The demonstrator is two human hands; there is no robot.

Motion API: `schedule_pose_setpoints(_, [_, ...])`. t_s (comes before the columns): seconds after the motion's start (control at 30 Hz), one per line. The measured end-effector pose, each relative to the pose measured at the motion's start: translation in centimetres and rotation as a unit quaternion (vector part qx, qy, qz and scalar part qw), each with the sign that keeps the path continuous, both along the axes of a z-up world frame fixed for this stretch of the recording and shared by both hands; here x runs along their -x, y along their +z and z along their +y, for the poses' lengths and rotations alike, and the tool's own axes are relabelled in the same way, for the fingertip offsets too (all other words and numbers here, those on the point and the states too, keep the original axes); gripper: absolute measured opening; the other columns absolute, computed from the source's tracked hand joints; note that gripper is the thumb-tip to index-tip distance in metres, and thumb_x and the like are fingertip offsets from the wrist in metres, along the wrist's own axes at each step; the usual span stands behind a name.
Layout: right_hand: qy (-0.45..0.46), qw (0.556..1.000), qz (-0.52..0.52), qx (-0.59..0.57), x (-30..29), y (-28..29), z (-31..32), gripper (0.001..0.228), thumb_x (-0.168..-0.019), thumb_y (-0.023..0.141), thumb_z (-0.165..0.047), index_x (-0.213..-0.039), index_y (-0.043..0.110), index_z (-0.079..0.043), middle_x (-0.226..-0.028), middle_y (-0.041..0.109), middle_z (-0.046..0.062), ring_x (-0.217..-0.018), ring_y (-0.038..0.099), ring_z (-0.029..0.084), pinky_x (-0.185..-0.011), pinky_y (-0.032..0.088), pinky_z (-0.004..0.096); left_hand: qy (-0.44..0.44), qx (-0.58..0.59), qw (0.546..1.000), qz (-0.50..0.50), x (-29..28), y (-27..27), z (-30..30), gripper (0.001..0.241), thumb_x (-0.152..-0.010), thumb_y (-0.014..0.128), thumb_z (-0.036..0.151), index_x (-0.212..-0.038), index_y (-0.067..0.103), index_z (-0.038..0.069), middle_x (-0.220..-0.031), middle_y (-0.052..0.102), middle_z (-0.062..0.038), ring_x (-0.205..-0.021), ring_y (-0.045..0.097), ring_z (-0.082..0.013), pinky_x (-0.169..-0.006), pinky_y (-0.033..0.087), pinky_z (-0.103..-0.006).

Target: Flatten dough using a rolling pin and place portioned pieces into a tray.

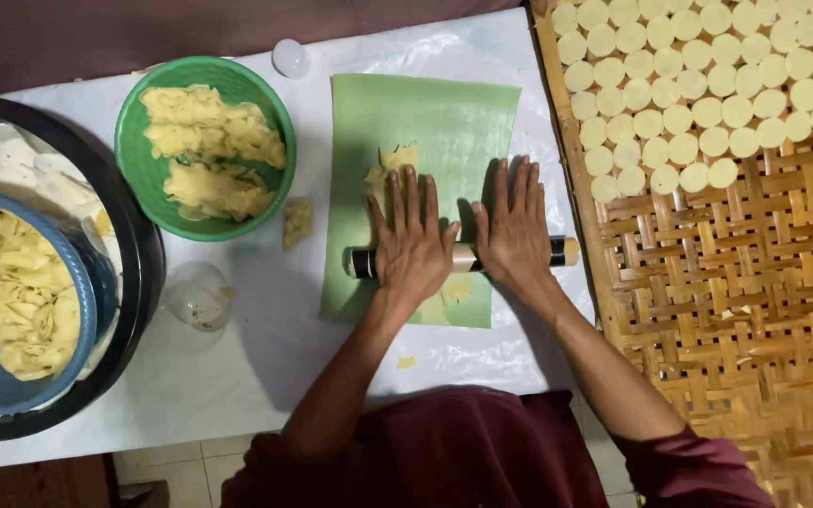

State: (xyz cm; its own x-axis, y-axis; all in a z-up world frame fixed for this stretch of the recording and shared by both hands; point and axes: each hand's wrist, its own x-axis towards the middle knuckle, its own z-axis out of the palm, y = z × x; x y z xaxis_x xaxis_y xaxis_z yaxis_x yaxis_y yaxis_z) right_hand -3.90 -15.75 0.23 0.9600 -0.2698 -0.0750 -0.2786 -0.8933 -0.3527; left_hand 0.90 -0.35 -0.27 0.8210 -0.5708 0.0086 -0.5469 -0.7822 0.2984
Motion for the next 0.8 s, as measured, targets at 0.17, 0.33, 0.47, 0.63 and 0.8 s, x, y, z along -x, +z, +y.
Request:
schedule_pose_setpoints(0.17, [-0.011,1.0,-0.005,-0.02,1.2,-0.1,0.4,0.072,-0.11,0.027,-0.048,-0.163,0.019,0.0,-0.166,0.015,0.034,-0.156,0.005,0.045,-0.126,0.007,0.053,-0.021,-0.029,0.997,0.07,-0.1,1.1,0.5,0.079,-0.108,0.034,0.051,-0.162,0.017,-0.004,-0.167,0.007,-0.034,-0.156,0.003,-0.0501,-0.119,0.005,-0.0724])
schedule_pose_setpoints(0.33, [0.023,0.999,-0.017,0.022,5.8,-0.6,2.1,0.073,-0.109,0.033,-0.045,-0.163,0.019,0.002,-0.165,0.016,0.034,-0.155,0.008,0.047,-0.124,0.008,0.057,0.0,0.055,0.998,0.0,0.2,2.3,2.3,0.08,-0.108,0.048,0.045,-0.163,0.016,-0.005,-0.167,0.007,-0.035,-0.156,0.009,-0.0506,-0.119,0.01,-0.0729])
schedule_pose_setpoints(0.47, [-0.011,0.999,0.027,-0.036,4.5,0.2,1.3,0.08,-0.107,0.036,-0.052,-0.161,0.018,0.004,-0.164,0.013,0.037,-0.154,0.007,0.051,-0.123,0.015,0.059,0.0,0.027,0.996,-0.086,-0.1,-0.4,3.0,0.08,-0.106,0.049,0.047,-0.16,0.024,-0.007,-0.166,0.019,-0.034,-0.156,0.017,-0.0486,-0.117,0.016,-0.0741])
schedule_pose_setpoints(0.63, [-0.007,0.999,0.02,-0.043,2.2,1.2,0.7,0.078,-0.109,0.036,-0.052,-0.161,0.022,0.004,-0.165,0.012,0.036,-0.155,0.006,0.049,-0.126,0.01,0.056,0.021,-0.004,0.995,-0.097,1.0,0.0,3.2,0.074,-0.107,0.045,0.045,-0.159,0.029,-0.006,-0.163,0.028,-0.033,-0.154,0.023,-0.0469,-0.113,0.02,-0.0746])
schedule_pose_setpoints(0.8, [0.029,0.998,-0.052,0.02,5.3,-0.6,1.4,0.072,-0.107,0.035,-0.047,-0.163,0.025,-0.003,-0.166,0.024,0.029,-0.156,0.015,0.042,-0.124,0.006,0.058,0.027,0.011,0.998,-0.053,4.4,0.1,4.0,0.071,-0.108,0.041,0.039,-0.161,0.024,-0.004,-0.166,0.025,-0.029,-0.155,0.021,-0.0456,-0.117,0.012,-0.074])
